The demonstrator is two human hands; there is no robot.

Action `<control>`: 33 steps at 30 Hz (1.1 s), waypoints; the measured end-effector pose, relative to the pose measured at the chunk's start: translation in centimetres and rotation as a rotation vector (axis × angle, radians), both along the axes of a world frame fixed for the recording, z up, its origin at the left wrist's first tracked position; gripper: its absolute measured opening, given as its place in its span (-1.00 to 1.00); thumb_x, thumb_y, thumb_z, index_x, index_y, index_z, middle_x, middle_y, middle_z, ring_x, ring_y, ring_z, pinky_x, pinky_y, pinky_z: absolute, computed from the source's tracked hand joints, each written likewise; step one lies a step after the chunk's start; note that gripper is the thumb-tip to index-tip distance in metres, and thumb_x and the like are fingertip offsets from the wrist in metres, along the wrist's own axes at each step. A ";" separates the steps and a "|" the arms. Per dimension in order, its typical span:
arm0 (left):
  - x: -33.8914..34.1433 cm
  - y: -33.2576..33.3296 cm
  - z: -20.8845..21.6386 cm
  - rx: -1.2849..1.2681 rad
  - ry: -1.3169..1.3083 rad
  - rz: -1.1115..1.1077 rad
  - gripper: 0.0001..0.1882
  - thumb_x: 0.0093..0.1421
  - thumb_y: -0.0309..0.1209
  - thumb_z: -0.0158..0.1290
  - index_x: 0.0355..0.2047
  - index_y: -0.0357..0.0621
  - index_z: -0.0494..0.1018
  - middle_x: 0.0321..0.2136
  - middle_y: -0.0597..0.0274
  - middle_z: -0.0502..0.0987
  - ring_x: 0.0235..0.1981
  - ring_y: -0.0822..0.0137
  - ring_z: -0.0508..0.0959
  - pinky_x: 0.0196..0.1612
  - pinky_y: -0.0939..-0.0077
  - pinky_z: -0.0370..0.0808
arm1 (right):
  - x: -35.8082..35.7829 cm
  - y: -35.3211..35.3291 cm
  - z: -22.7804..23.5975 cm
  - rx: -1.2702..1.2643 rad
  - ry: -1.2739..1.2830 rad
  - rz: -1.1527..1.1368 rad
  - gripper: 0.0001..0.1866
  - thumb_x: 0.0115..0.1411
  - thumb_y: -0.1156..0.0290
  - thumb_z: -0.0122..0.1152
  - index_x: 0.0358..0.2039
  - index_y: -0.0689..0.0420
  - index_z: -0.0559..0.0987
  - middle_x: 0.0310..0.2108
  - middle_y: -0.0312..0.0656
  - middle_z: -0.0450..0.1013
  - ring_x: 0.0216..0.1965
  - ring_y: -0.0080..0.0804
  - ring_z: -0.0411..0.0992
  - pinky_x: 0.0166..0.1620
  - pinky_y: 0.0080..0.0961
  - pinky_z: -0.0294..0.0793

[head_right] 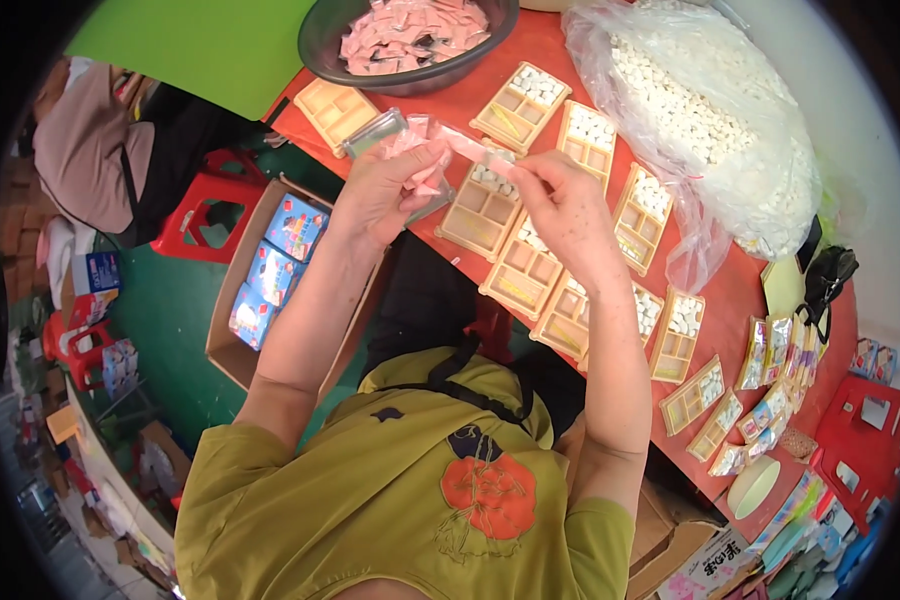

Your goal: Packaging small white toy blocks into compartmentalized trays, applying labels, and sealing them in bags.

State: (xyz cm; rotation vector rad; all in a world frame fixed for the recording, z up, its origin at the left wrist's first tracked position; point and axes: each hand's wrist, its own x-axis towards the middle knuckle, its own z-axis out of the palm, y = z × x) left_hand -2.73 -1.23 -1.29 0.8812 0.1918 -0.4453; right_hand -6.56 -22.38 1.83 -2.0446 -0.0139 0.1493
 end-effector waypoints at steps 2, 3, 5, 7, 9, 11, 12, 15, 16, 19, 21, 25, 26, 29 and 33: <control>0.1 0.2 -0.2 0.001 -0.009 0.005 -0.80 0.17 -0.51 0.21 -0.21 -0.20 0.45 -0.48 0.31 0.52 -0.65 0.63 0.37 -0.70 0.73 0.08 | -0.2 -1.9 0.1 -0.110 -0.155 -0.059 -0.80 0.29 0.36 0.18 -0.23 0.25 0.59 -0.48 -0.34 0.41 -0.44 -0.63 0.31 -0.34 -0.63 0.29; 0.1 0.5 -0.2 0.005 -0.017 0.019 -0.76 0.17 -0.52 0.21 -0.18 -0.21 0.44 -0.47 0.29 0.53 -0.64 0.63 0.37 -0.70 0.73 0.08 | 0.0 -3.4 -0.9 -0.165 -0.151 -0.083 -0.80 0.30 0.35 0.18 -0.25 0.24 0.59 -0.48 -0.39 0.39 -0.44 -0.66 0.28 -0.33 -0.65 0.28; -0.1 0.7 0.0 0.013 -0.008 0.005 -0.75 0.17 -0.51 0.21 -0.16 -0.21 0.42 -0.48 0.29 0.52 -0.65 0.63 0.36 -0.71 0.73 0.07 | 0.3 -4.6 -0.7 -0.119 -0.078 -0.139 -0.80 0.29 0.35 0.18 -0.25 0.24 0.60 -0.48 -0.41 0.40 -0.44 -0.67 0.27 -0.34 -0.66 0.27; -0.5 0.4 0.5 0.024 0.004 -0.006 -0.73 0.17 -0.51 0.21 -0.14 -0.22 0.41 -0.49 0.29 0.52 -0.66 0.63 0.35 -0.72 0.73 0.06 | 0.5 -5.1 -0.7 -0.069 -0.038 -0.175 -0.80 0.29 0.35 0.19 -0.24 0.23 0.60 -0.47 -0.46 0.40 -0.45 -0.72 0.24 -0.36 -0.68 0.25; -1.0 -0.2 0.9 0.083 0.042 -0.032 -0.75 0.18 -0.51 0.20 -0.16 -0.22 0.43 -0.51 0.33 0.49 -0.68 0.64 0.33 -0.73 0.73 0.04 | 0.1 -4.9 -0.4 0.006 -0.014 -0.178 -0.80 0.30 0.34 0.18 -0.24 0.23 0.60 -0.47 -0.46 0.40 -0.45 -0.74 0.23 -0.37 -0.70 0.24; -1.6 -0.6 0.6 0.052 0.073 -0.085 -0.76 0.18 -0.50 0.20 -0.16 -0.22 0.44 -0.53 0.35 0.48 -0.69 0.63 0.32 -0.73 0.73 0.04 | -0.2 -4.5 -0.1 0.088 0.004 -0.176 -0.80 0.30 0.34 0.18 -0.24 0.22 0.60 -0.47 -0.47 0.39 -0.45 -0.76 0.23 -0.37 -0.72 0.24; -1.9 -0.9 0.6 0.020 0.103 -0.139 -0.76 0.18 -0.50 0.20 -0.16 -0.23 0.45 -0.54 0.37 0.47 -0.69 0.63 0.31 -0.74 0.73 0.03 | -0.6 -4.4 0.1 0.109 0.030 -0.164 -0.80 0.30 0.34 0.18 -0.24 0.21 0.60 -0.47 -0.48 0.40 -0.46 -0.76 0.24 -0.38 -0.73 0.24; -2.5 -2.2 0.4 -0.007 0.148 -0.175 -0.76 0.19 -0.51 0.19 -0.14 -0.23 0.46 -0.50 0.35 0.48 -0.68 0.64 0.30 -0.73 0.73 0.05 | -1.4 -5.2 0.0 0.184 0.078 -0.168 -0.81 0.31 0.33 0.17 -0.23 0.19 0.61 -0.48 -0.48 0.41 -0.46 -0.77 0.26 -0.39 -0.74 0.25; -2.6 -2.6 0.3 -0.012 0.171 -0.193 -0.76 0.19 -0.52 0.19 -0.13 -0.24 0.46 -0.47 0.33 0.50 -0.68 0.64 0.30 -0.73 0.73 0.05 | -1.7 -5.5 0.0 0.241 0.100 -0.181 -0.82 0.31 0.34 0.17 -0.22 0.17 0.62 -0.49 -0.48 0.41 -0.47 -0.77 0.27 -0.40 -0.73 0.25; -3.0 -3.2 -0.1 -0.045 0.185 -0.246 -0.74 0.20 -0.54 0.17 -0.11 -0.27 0.44 -0.44 0.28 0.51 -0.67 0.62 0.30 -0.74 0.73 0.05 | -1.5 -5.8 0.9 0.249 0.058 -0.183 -0.80 0.30 0.31 0.19 -0.20 0.16 0.63 -0.51 -0.48 0.40 -0.48 -0.77 0.29 -0.41 -0.72 0.26; -3.2 -3.7 -0.2 -0.068 0.209 -0.290 -0.72 0.20 -0.56 0.15 -0.09 -0.30 0.41 -0.45 0.26 0.52 -0.67 0.61 0.31 -0.75 0.73 0.05 | -0.8 -5.2 2.9 0.187 0.023 -0.203 -0.78 0.29 0.29 0.20 -0.20 0.16 0.63 -0.52 -0.48 0.39 -0.48 -0.76 0.28 -0.41 -0.72 0.26; -4.0 -4.3 0.3 -0.068 0.233 -0.319 -0.73 0.19 -0.57 0.14 -0.10 -0.30 0.41 -0.41 0.23 0.52 -0.67 0.59 0.33 -0.75 0.73 0.05 | 2.6 -3.6 4.9 0.190 -0.057 -0.204 -0.71 0.23 0.20 0.27 -0.21 0.17 0.64 -0.54 -0.46 0.37 -0.50 -0.75 0.26 -0.41 -0.71 0.25; -4.2 -4.2 0.4 -0.068 0.223 -0.321 -0.73 0.19 -0.57 0.14 -0.10 -0.30 0.41 -0.41 0.23 0.52 -0.67 0.59 0.33 -0.75 0.73 0.05 | 3.7 -3.1 5.2 0.199 -0.081 -0.171 -0.69 0.22 0.18 0.29 -0.21 0.17 0.64 -0.53 -0.45 0.38 -0.51 -0.75 0.26 -0.41 -0.71 0.25; -4.3 -3.7 0.5 -0.076 0.226 -0.305 -0.75 0.20 -0.56 0.14 -0.11 -0.29 0.43 -0.44 0.27 0.49 -0.67 0.59 0.31 -0.74 0.73 0.06 | 8.1 -1.0 4.4 0.248 -0.140 -0.097 -0.67 0.21 0.15 0.29 -0.21 0.17 0.64 -0.52 -0.45 0.39 -0.51 -0.74 0.26 -0.43 -0.70 0.25; -4.1 -2.5 0.8 -0.054 0.206 -0.287 -0.69 0.22 -0.52 0.15 -0.04 -0.32 0.39 -0.42 0.26 0.47 -0.65 0.62 0.28 -0.73 0.75 0.05 | 12.3 2.1 4.5 0.156 -0.187 0.036 -0.69 0.23 0.17 0.26 -0.22 0.18 0.64 -0.50 -0.45 0.42 -0.49 -0.73 0.29 -0.43 -0.70 0.26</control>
